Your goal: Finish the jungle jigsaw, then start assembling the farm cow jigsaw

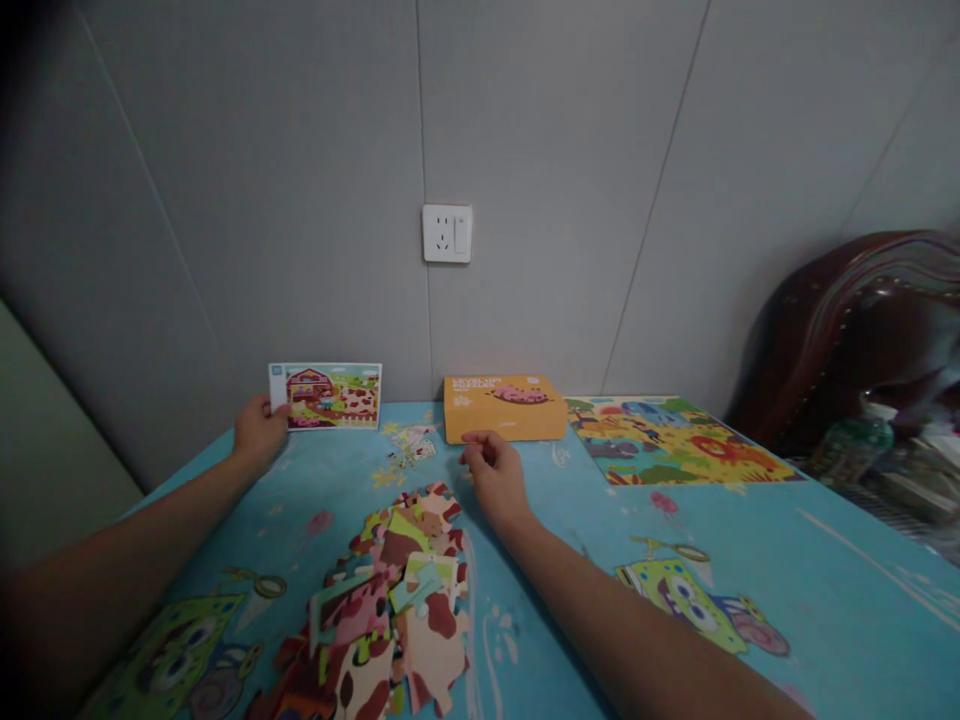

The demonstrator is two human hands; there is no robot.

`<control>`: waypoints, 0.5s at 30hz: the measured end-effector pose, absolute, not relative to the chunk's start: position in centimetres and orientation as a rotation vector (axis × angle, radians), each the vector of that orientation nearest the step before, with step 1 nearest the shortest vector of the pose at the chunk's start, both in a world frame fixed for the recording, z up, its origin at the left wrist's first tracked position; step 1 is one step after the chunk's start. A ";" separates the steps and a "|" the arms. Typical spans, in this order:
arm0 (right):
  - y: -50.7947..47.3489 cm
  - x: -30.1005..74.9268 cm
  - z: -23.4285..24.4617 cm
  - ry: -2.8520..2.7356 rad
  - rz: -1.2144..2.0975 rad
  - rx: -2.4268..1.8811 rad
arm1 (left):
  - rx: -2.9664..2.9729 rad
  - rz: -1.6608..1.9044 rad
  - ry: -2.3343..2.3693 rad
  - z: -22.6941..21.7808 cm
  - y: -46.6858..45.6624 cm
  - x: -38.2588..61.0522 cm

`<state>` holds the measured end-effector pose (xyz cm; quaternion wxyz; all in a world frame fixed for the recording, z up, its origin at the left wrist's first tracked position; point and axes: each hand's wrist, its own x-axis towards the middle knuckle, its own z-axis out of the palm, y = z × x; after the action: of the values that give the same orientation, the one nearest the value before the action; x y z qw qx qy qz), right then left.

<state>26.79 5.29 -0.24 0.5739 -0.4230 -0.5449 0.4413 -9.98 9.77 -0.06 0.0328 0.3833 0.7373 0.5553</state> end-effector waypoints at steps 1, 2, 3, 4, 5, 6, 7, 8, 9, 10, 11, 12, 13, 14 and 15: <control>5.3 26.8 -0.3 -1.279 1.040 -0.994 | 1.149 1.713 2.291 -0.2 10.6 -10.2; 5.3 26.8 -0.3 -1.281 1.043 -0.997 | 1.119 1.720 2.312 -0.3 11.3 -10.5; 5.3 26.8 -0.3 -1.282 1.044 -0.999 | 1.089 1.727 2.336 -0.3 11.9 -10.7; 5.4 26.8 -0.4 -1.283 1.044 -1.000 | 1.068 1.733 2.356 -0.3 12.4 -10.9; 5.4 26.9 -0.4 -1.284 1.046 -1.000 | 1.052 1.736 2.373 -0.3 12.7 -11.1; 5.4 26.9 -0.4 -1.285 1.049 -1.000 | 1.041 1.737 2.388 -0.4 13.0 -11.3; 5.4 26.8 -0.5 -1.287 1.049 -1.002 | 1.037 1.735 2.398 -0.4 13.2 -11.5; 5.5 26.8 -0.5 -1.290 1.047 -1.005 | 1.038 1.729 2.407 -0.5 13.3 -11.6; 5.5 26.8 -0.5 -1.295 1.045 -1.010 | 1.043 1.723 2.413 -0.5 13.3 -11.7; 5.5 26.8 -0.5 -1.298 1.045 -1.016 | 1.049 1.715 2.419 -0.6 13.3 -11.7; 5.5 26.8 -0.6 -1.299 1.043 -1.022 | 1.052 1.707 2.426 -0.6 13.3 -11.7; 5.5 26.8 -0.6 -1.300 1.041 -1.027 | 1.053 1.700 2.434 -0.7 13.3 -11.7; 5.6 26.8 -0.6 -1.304 1.041 -1.027 | 1.050 1.694 2.443 -0.7 13.2 -11.7; 5.6 26.8 -0.6 -1.308 1.043 -1.025 | 1.045 1.688 2.451 -0.7 13.2 -11.7; 5.6 26.8 -0.7 -1.314 1.046 -1.020 | 1.041 1.684 2.457 -0.7 13.2 -11.6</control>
<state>26.83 5.58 -0.67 0.5549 -0.4320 -0.5562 0.4428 -11.62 13.21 -0.69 -0.0070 0.3299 0.7786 0.5337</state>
